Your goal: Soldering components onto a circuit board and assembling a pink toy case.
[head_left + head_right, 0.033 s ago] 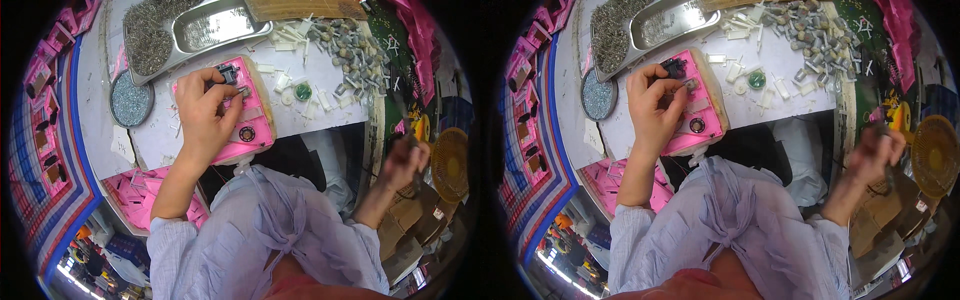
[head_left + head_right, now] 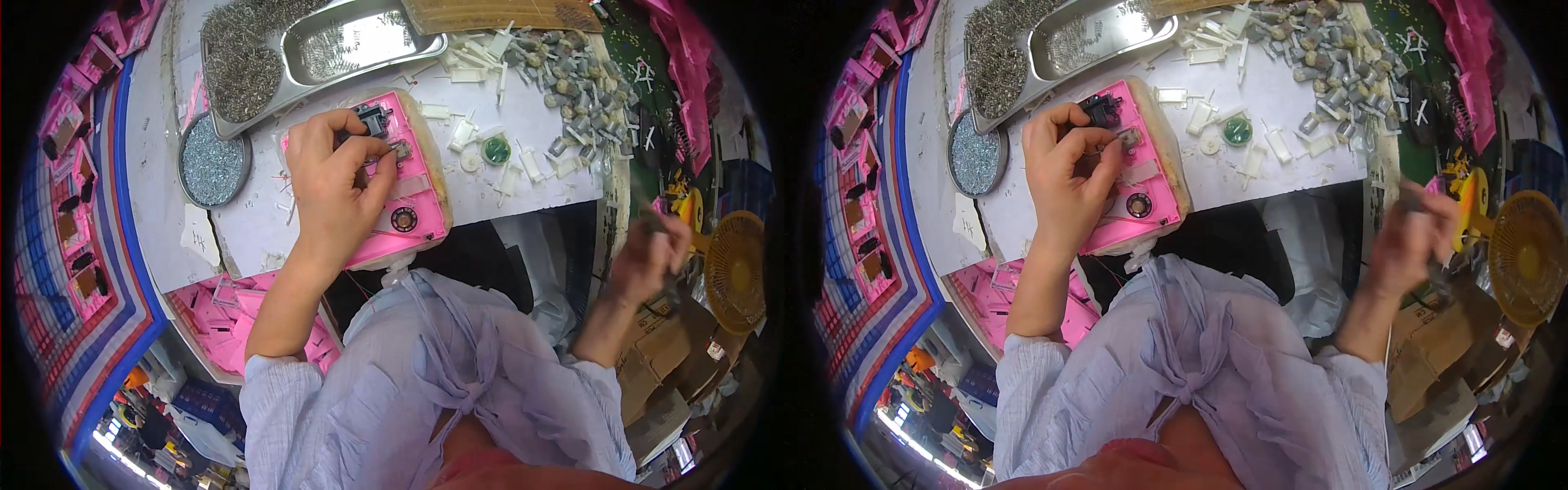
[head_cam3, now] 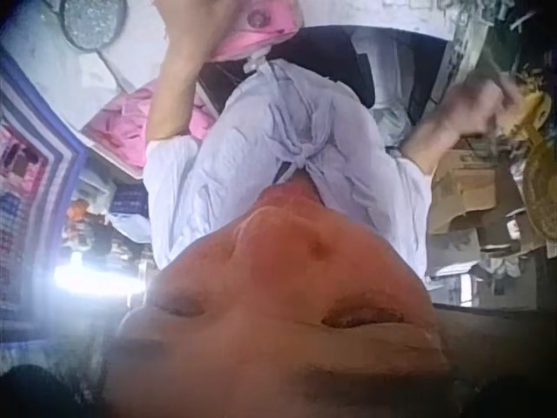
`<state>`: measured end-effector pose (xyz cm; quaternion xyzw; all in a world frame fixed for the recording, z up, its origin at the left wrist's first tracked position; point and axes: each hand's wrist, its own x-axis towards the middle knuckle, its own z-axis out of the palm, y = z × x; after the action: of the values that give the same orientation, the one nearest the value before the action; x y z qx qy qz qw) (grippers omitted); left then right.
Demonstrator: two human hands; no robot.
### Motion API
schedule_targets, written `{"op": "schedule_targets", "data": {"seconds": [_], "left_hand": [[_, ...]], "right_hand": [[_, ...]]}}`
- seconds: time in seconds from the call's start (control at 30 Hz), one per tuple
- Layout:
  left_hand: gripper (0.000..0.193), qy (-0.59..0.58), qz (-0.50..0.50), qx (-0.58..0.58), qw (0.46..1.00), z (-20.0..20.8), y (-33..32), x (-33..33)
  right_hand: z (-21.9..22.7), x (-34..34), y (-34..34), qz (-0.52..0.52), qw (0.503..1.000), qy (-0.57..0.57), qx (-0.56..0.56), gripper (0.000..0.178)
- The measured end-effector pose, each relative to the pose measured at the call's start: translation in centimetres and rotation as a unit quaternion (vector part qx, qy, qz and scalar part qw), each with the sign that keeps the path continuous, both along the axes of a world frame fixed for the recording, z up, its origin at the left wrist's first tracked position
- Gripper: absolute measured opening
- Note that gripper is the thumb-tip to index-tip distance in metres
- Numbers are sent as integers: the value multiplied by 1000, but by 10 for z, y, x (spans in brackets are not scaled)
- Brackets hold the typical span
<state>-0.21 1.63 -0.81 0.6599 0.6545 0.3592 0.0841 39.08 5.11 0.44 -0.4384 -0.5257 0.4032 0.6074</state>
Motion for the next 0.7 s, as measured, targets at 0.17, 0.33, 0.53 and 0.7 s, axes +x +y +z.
{"op": "schedule_targets", "data": {"seconds": [0.17,0.33,0.53,0.7], "left_hand": [[15,-8,4,-10,1000,-2,6,3],[17,12,-10,2,1000,-2,8,-1],[18,21,-22,1,1000,-1,9,-4],[18,18,-18,-7,1000,-1,10,-3]], "right_hand": [[-8,-117,22,277,954,-114,3,26],[-19,-142,33,298,945,-134,30,27],[-23,-149,37,308,939,-148,46,27],[-22,-152,41,323,931,-160,63,27]]}}
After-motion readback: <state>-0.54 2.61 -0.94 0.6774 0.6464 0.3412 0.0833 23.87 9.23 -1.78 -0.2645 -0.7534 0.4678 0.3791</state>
